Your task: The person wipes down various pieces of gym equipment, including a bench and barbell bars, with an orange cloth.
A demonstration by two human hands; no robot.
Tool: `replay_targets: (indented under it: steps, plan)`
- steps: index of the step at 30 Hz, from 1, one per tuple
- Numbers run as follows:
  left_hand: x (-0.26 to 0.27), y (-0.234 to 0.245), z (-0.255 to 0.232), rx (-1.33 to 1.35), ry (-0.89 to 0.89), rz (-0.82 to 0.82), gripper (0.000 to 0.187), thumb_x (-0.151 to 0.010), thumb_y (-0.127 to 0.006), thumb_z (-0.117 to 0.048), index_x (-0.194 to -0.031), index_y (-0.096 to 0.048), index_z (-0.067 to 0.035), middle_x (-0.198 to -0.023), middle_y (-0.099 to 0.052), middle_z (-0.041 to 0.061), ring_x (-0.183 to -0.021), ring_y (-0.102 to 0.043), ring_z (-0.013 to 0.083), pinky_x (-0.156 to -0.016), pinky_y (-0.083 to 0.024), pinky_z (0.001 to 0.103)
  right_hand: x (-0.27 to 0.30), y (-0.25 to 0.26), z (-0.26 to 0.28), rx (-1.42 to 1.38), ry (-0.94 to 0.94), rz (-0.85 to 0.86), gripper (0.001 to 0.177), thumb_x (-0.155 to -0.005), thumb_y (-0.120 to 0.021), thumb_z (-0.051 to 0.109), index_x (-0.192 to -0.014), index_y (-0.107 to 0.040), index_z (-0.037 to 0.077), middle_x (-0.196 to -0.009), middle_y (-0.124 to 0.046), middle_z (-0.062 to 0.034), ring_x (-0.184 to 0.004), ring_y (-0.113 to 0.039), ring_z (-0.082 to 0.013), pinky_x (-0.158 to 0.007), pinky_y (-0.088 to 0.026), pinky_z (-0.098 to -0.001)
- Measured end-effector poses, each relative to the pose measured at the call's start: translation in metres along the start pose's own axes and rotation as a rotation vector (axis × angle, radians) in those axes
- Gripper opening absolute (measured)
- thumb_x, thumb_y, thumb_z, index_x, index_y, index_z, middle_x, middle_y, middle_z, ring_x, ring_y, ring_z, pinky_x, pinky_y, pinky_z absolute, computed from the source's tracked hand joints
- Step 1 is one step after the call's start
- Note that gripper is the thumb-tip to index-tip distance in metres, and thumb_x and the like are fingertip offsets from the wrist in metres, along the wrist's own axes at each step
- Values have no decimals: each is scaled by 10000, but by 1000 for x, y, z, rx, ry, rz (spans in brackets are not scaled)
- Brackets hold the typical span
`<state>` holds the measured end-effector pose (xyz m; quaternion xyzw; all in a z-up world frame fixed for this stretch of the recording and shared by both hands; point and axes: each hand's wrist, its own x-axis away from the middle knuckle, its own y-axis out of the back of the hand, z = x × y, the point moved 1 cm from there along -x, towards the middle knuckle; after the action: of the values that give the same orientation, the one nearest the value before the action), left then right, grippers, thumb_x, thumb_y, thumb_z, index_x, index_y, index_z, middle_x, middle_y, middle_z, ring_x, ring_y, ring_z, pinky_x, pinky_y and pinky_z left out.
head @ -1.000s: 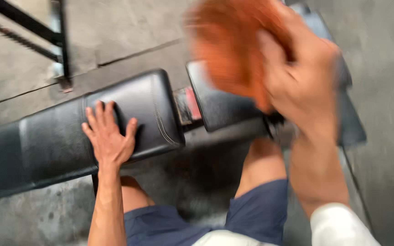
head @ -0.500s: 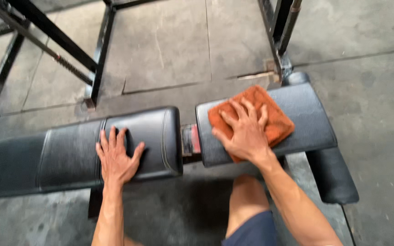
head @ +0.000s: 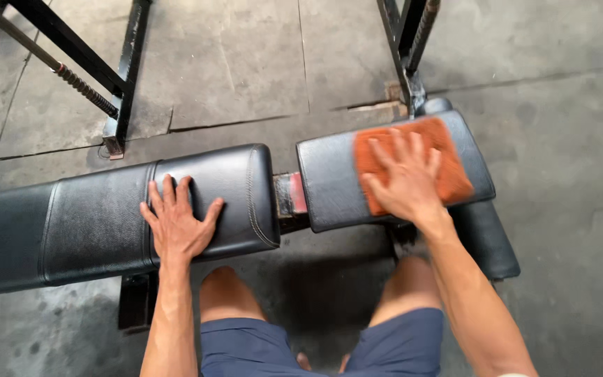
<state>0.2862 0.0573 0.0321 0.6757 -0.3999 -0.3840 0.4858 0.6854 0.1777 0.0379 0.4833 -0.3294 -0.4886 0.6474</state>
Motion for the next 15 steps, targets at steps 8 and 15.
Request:
replay_targets:
  steps: [8, 15]
  plan:
    - [3, 1, 2, 19, 0, 10, 918, -859, -500, -792, -1538, -450, -177, -1686, -326, 228, -1597, -150, 435, -1233, -55, 671, -12, -64, 6, 123, -22, -209, 663, -977, -492, 586, -1578, -444, 310, -1697, -280, -151, -1511, -190, -516, -1090, -115, -793]
    - [2, 5, 5, 55, -17, 41, 939, -874, -477, -802, -1559, -421, -163, -1688, -288, 258, -1604, -118, 418, -1225, -54, 674, 2, -49, 111, 43, 212, -33, 655, -1000, -442, 637, -1553, -483, 289, -1645, -377, -158, -1517, -269, -497, -1145, -183, -745]
